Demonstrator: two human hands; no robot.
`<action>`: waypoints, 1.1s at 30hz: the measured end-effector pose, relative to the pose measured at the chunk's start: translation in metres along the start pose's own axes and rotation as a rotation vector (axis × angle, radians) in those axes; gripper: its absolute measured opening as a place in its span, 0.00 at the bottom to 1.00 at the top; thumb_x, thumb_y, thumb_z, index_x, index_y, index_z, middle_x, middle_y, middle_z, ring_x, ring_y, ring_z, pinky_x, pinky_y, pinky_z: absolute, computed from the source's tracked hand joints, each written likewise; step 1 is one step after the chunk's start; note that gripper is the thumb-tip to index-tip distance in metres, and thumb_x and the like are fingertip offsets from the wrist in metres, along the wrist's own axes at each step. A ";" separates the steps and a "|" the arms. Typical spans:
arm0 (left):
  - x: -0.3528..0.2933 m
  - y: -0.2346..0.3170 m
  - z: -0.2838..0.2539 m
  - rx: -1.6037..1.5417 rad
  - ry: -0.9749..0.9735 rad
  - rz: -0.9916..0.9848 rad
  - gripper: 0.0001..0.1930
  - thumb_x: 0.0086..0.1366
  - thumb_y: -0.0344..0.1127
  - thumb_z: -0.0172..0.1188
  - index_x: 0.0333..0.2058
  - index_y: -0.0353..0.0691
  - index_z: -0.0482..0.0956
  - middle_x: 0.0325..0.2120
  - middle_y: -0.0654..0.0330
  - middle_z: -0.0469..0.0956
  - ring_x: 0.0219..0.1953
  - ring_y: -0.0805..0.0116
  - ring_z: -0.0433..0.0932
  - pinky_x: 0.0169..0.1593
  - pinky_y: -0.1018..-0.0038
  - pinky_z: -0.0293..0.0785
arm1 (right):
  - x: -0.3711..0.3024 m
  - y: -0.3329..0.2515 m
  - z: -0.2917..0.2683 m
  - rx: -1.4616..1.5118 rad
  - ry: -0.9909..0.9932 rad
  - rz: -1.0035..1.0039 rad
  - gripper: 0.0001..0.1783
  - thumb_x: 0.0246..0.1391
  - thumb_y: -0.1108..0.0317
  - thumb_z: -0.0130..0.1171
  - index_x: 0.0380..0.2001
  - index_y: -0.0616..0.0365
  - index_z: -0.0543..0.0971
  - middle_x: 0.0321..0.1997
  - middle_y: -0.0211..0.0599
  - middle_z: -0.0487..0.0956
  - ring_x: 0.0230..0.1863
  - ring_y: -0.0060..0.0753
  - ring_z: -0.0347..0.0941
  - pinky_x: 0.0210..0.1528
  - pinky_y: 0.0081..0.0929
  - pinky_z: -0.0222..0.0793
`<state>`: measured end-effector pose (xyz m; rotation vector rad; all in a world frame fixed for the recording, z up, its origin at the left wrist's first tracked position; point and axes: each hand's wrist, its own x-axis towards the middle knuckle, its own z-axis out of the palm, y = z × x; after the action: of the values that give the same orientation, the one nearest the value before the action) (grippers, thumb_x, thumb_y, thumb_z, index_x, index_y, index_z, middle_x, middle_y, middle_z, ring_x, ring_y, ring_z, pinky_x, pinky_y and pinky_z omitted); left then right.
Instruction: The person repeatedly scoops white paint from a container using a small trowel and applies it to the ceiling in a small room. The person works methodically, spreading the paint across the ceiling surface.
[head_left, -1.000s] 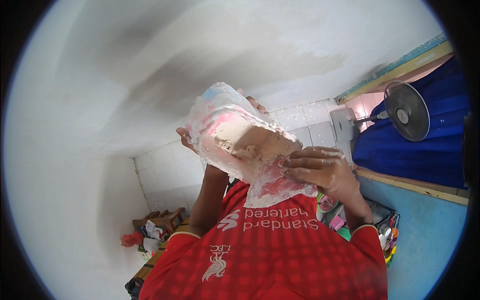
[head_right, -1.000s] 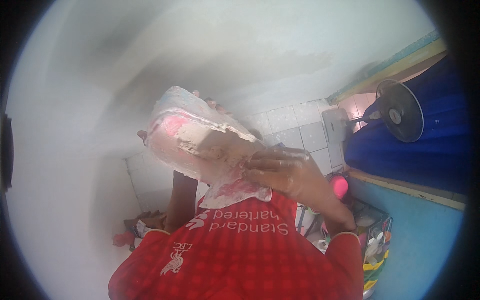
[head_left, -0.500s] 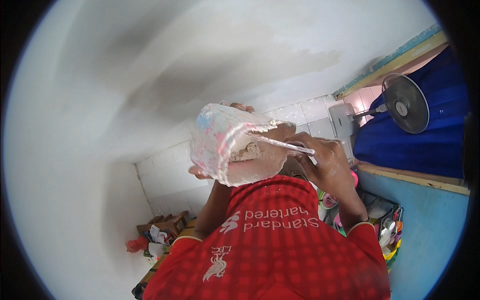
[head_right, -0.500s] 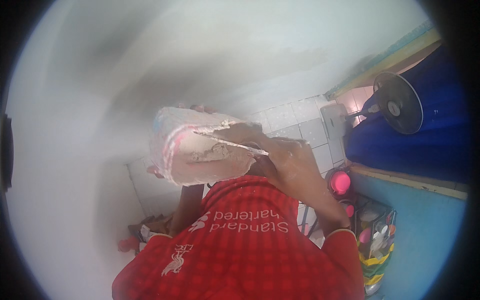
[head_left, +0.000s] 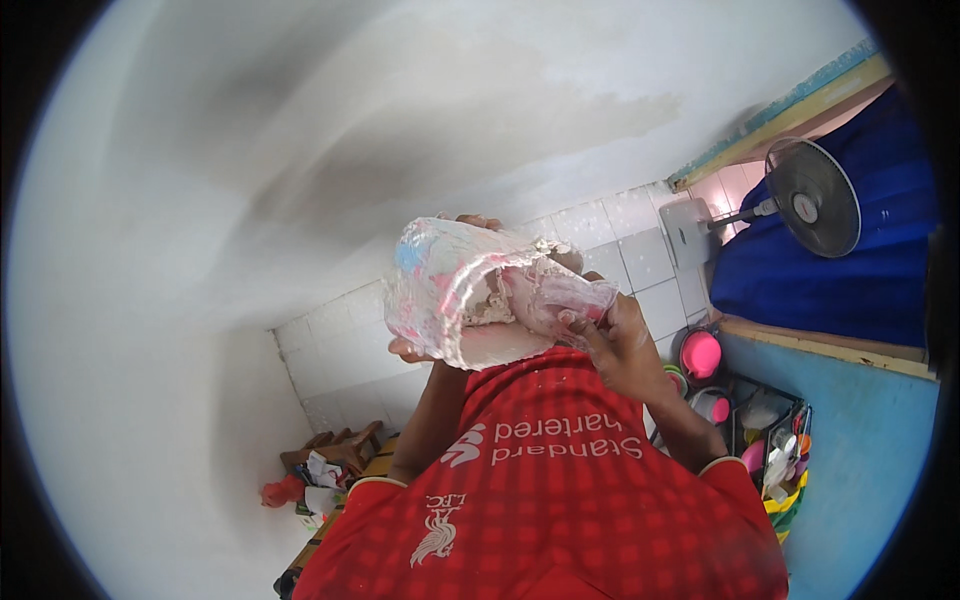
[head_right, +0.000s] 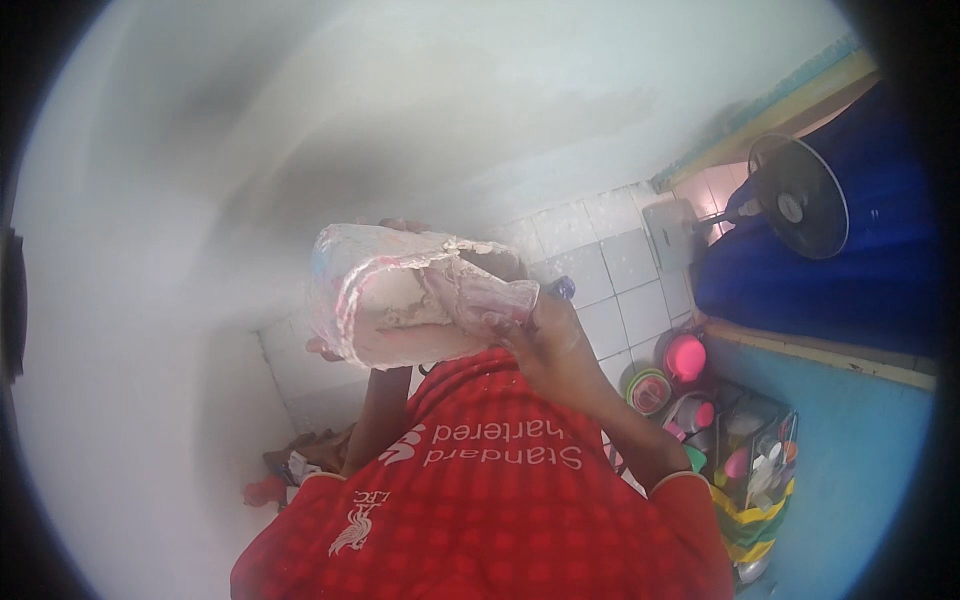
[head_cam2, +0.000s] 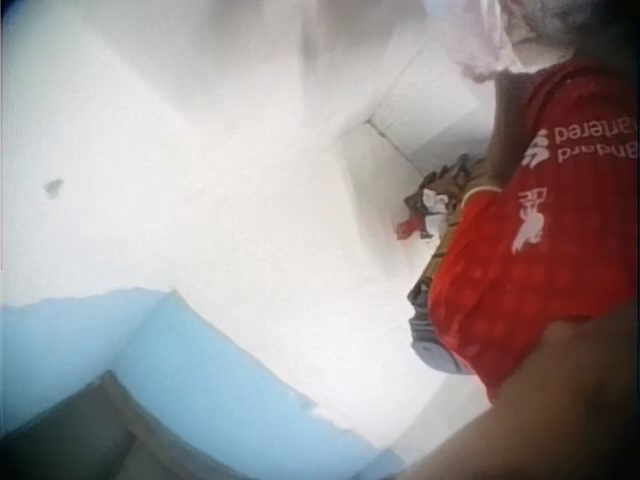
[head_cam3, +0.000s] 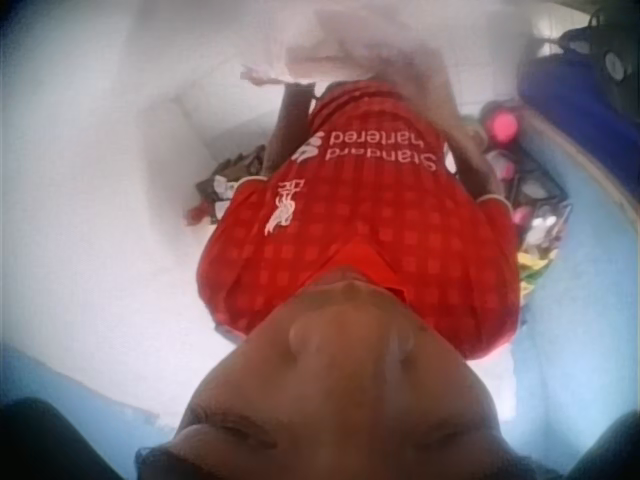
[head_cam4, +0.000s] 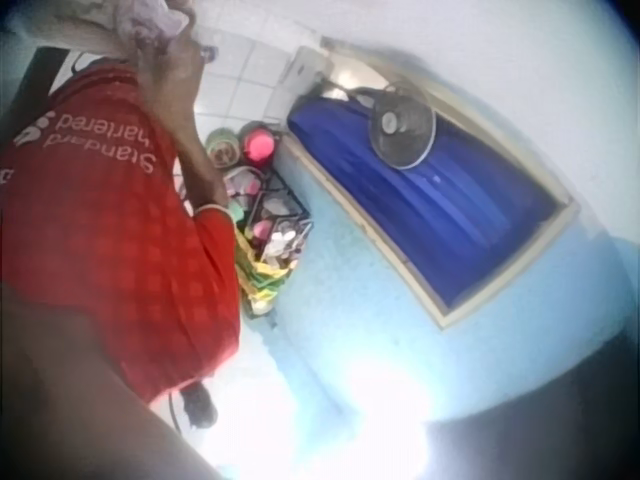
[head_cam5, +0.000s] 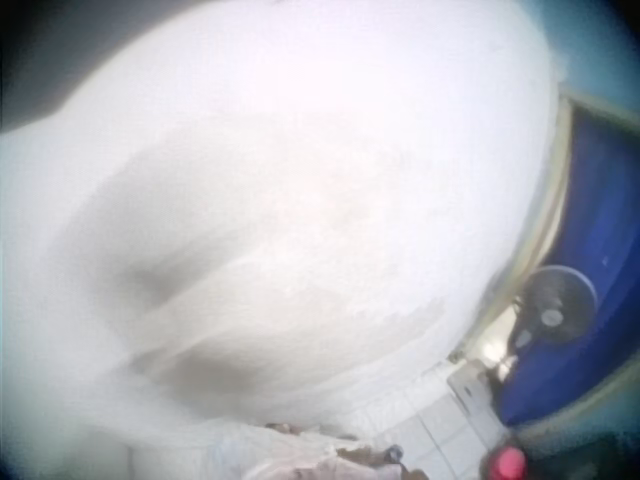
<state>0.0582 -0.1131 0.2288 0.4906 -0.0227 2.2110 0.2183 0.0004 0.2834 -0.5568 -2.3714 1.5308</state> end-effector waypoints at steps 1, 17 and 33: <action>0.000 0.000 -0.001 -0.001 0.000 -0.001 0.59 0.48 0.82 0.52 0.66 0.38 0.61 0.58 0.44 0.67 0.62 0.45 0.66 0.62 0.45 0.66 | -0.004 0.005 0.003 -0.012 0.029 0.032 0.11 0.62 0.70 0.59 0.43 0.69 0.76 0.36 0.51 0.79 0.35 0.44 0.75 0.39 0.38 0.69; -0.004 -0.004 -0.006 -0.004 0.015 -0.021 0.53 0.54 0.78 0.52 0.65 0.39 0.62 0.57 0.45 0.68 0.61 0.47 0.67 0.62 0.46 0.66 | -0.014 0.019 0.010 0.380 0.026 0.339 0.18 0.64 0.61 0.61 0.48 0.65 0.76 0.45 0.43 0.78 0.46 0.33 0.77 0.49 0.31 0.71; -0.021 -0.023 -0.012 -0.036 0.070 -0.041 0.47 0.59 0.74 0.52 0.64 0.40 0.63 0.56 0.47 0.69 0.61 0.48 0.68 0.62 0.46 0.67 | 0.005 -0.034 -0.001 -0.106 -0.127 -0.169 0.19 0.53 0.82 0.60 0.50 0.66 0.77 0.45 0.48 0.83 0.41 0.51 0.83 0.42 0.33 0.79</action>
<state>0.0832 -0.1118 0.2071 0.3897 -0.0151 2.1824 0.2084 -0.0090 0.3145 -0.2790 -2.5337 1.4124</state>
